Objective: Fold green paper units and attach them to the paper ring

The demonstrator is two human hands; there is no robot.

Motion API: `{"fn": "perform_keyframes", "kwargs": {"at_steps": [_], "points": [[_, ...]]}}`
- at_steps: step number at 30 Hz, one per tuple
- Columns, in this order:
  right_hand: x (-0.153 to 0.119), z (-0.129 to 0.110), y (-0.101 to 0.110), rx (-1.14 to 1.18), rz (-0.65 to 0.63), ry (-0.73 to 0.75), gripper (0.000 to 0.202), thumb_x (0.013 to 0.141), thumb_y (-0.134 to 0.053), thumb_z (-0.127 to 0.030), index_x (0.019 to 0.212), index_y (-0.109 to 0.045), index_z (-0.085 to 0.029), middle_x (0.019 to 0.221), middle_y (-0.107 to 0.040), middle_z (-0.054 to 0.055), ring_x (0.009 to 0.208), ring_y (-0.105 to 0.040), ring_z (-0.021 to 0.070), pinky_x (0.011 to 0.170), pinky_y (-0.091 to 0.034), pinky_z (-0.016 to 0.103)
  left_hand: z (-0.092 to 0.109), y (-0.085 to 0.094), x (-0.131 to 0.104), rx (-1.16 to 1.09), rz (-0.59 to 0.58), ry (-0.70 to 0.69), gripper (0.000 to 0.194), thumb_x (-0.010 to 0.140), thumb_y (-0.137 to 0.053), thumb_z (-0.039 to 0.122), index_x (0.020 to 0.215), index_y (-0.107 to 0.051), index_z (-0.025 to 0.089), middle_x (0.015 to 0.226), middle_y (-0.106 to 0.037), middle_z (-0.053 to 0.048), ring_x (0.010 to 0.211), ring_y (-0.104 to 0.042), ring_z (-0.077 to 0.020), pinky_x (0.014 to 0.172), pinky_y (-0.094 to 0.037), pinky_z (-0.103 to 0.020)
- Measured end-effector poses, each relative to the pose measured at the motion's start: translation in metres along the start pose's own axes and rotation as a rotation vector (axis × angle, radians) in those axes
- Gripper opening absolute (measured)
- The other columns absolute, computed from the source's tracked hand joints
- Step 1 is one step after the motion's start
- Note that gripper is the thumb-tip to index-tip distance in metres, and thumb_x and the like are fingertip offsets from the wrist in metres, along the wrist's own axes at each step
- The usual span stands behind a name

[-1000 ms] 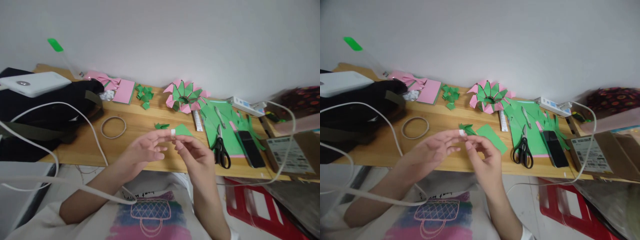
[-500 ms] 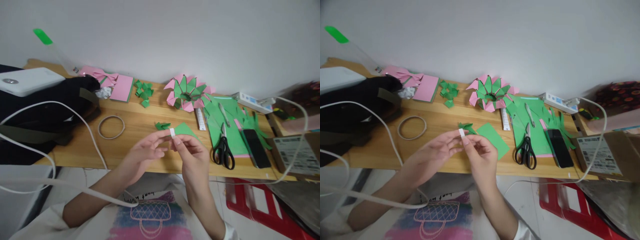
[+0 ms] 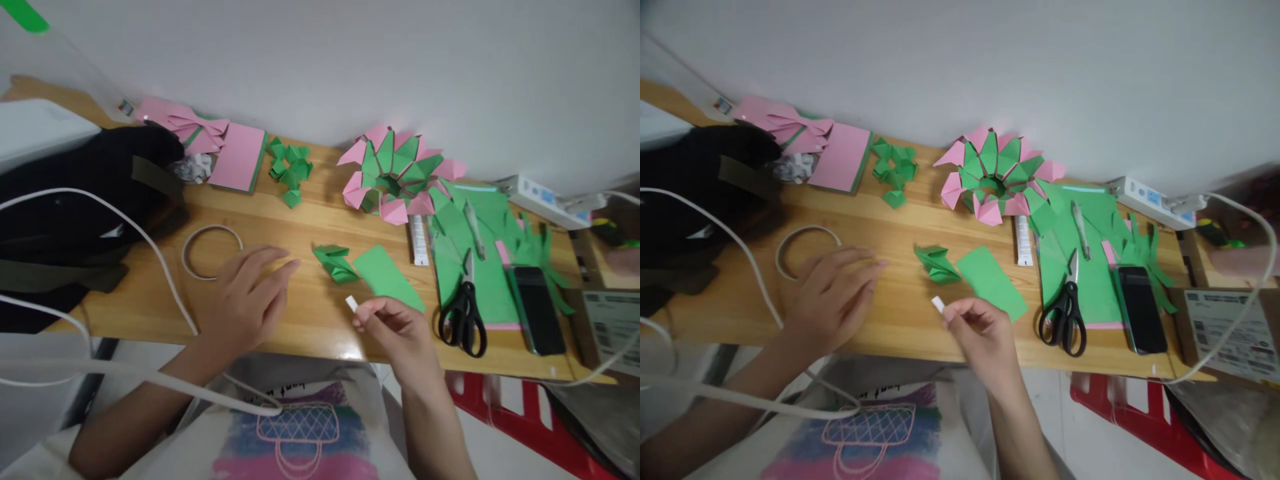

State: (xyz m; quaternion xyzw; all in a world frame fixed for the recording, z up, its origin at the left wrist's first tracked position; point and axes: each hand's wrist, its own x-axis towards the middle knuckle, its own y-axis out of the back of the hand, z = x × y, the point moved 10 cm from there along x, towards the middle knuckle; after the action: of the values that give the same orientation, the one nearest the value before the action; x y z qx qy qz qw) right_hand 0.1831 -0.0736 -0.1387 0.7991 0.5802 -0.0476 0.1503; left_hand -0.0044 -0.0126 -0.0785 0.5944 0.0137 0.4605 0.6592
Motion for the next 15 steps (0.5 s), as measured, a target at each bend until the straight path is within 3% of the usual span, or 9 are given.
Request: {"fn": "perform_keyframes", "kwargs": {"at_steps": [3, 6, 9, 12, 15], "points": [[0.013, -0.002, 0.023, -0.051, 0.134, 0.043, 0.014, 0.080, -0.069, -0.034, 0.077, -0.068, -0.020, 0.072, -0.069, 0.000, 0.065, -0.059, 0.0129, 0.063, -0.047, 0.025, 0.006, -0.017, 0.009, -0.094, -0.141, -0.044, 0.022, 0.090, -0.051, 0.009, 0.108, -0.062, 0.014, 0.112, -0.067, -0.011, 0.105, -0.062, -0.0244, 0.091, -0.051, -0.041], [0.026, -0.018, 0.035, -0.215, 0.219, 0.186, 0.010, 0.084, -0.067, -0.030, 0.089, -0.066, -0.022, 0.082, -0.070, 0.001, 0.073, -0.062, 0.0139, 0.068, -0.048, 0.026, 0.019, -0.039, 0.015, -0.194, -0.308, -0.096, 0.022, 0.093, -0.049, 0.013, 0.108, -0.064, 0.011, 0.112, -0.068, -0.012, 0.105, -0.063, -0.0249, 0.091, -0.053, -0.040], [0.035, -0.033, 0.023, -0.349, 0.119, 0.335, 0.013, 0.087, -0.062, -0.025, 0.099, -0.061, -0.023, 0.088, -0.071, 0.001, 0.080, -0.066, 0.0155, 0.072, -0.052, 0.028, 0.023, -0.049, 0.019, -0.212, -0.351, -0.123, 0.025, 0.094, -0.048, 0.015, 0.112, -0.063, 0.008, 0.116, -0.066, -0.016, 0.108, -0.062, -0.0275, 0.091, -0.054, -0.043], [0.038, -0.033, 0.010, -0.411, 0.001, 0.379, 0.019, 0.088, -0.059, -0.022, 0.107, -0.056, -0.024, 0.091, -0.072, 0.002, 0.082, -0.068, 0.0157, 0.074, -0.053, 0.029, 0.024, -0.050, 0.022, -0.177, -0.333, -0.168, 0.027, 0.094, -0.046, 0.016, 0.114, -0.063, 0.008, 0.117, -0.065, -0.017, 0.106, -0.063, -0.0278, 0.089, -0.055, -0.043], [0.036, -0.031, 0.006, -0.432, -0.020, 0.402, 0.024, 0.088, -0.059, -0.020, 0.112, -0.054, -0.024, 0.094, -0.071, 0.002, 0.085, -0.068, 0.0155, 0.075, -0.053, 0.029, 0.027, -0.051, 0.025, -0.136, -0.320, -0.237, 0.025, 0.094, -0.046, 0.015, 0.111, -0.065, 0.011, 0.116, -0.066, -0.016, 0.105, -0.063, -0.0279, 0.089, -0.055, -0.043]]}}
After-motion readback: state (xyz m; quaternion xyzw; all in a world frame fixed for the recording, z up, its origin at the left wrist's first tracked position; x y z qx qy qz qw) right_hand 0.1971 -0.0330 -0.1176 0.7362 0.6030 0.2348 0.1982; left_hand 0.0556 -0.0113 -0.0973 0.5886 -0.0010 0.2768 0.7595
